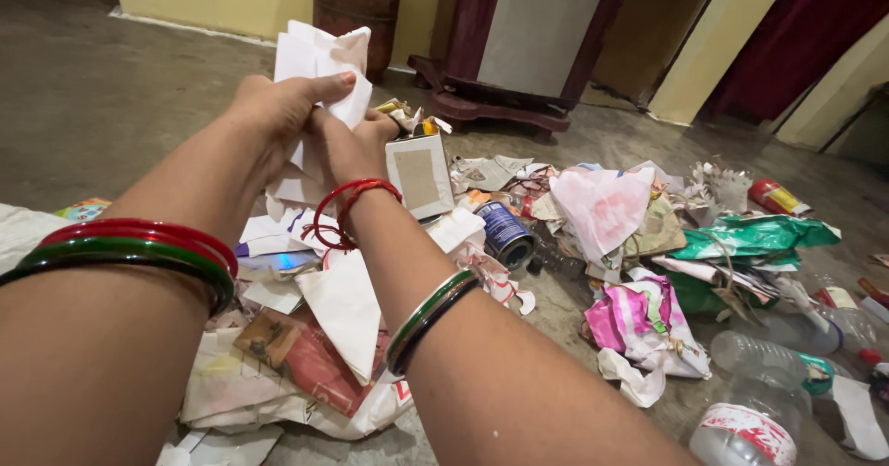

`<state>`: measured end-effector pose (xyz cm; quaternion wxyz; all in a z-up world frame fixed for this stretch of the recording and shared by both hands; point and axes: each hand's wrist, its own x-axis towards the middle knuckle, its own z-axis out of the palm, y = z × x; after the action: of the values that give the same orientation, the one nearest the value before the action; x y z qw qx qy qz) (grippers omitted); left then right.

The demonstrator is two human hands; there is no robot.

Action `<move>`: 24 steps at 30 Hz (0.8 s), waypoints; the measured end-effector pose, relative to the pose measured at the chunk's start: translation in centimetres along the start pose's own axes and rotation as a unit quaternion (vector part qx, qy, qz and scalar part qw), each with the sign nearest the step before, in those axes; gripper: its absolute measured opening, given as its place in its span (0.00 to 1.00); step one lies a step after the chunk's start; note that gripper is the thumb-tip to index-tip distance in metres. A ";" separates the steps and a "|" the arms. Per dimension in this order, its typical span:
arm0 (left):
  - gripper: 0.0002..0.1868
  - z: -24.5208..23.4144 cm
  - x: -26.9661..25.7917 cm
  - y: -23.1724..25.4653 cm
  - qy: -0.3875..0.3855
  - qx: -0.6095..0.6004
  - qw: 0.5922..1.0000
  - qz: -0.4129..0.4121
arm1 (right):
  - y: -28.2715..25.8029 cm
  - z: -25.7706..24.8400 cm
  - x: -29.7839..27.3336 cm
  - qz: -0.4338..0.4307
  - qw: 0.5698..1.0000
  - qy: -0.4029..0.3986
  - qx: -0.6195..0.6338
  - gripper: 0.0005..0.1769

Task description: The person sorts through a pile of mixed waste on the floor, picking up and folding paper, plastic bags, and bottles. They place selected items into a large white sack while discarding others back onto the pile.

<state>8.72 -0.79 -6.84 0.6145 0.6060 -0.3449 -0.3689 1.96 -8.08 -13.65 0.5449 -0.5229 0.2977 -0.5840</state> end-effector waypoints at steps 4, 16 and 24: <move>0.28 0.0 -0.1 0.0 -0.016 -0.056 0.997 0.044 | -0.6 -0.1 0.0 -0.022 0.999 -0.024 -0.041 0.35; 0.27 1.6 0.5 -0.4 -0.089 0.007 0.996 -0.014 | -1.8 -2.9 1.2 -0.071 0.972 0.012 -0.225 0.22; 0.32 6.2 0.1 0.3 -0.206 -0.160 0.961 0.094 | -15.4 -8.8 1.1 0.069 0.914 -0.163 -0.365 0.15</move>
<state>3.39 -3.89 -6.42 0.6507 0.3756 -0.4563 -0.4768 -11.14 -7.59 -1.59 0.3961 -0.7514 0.4322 -0.3029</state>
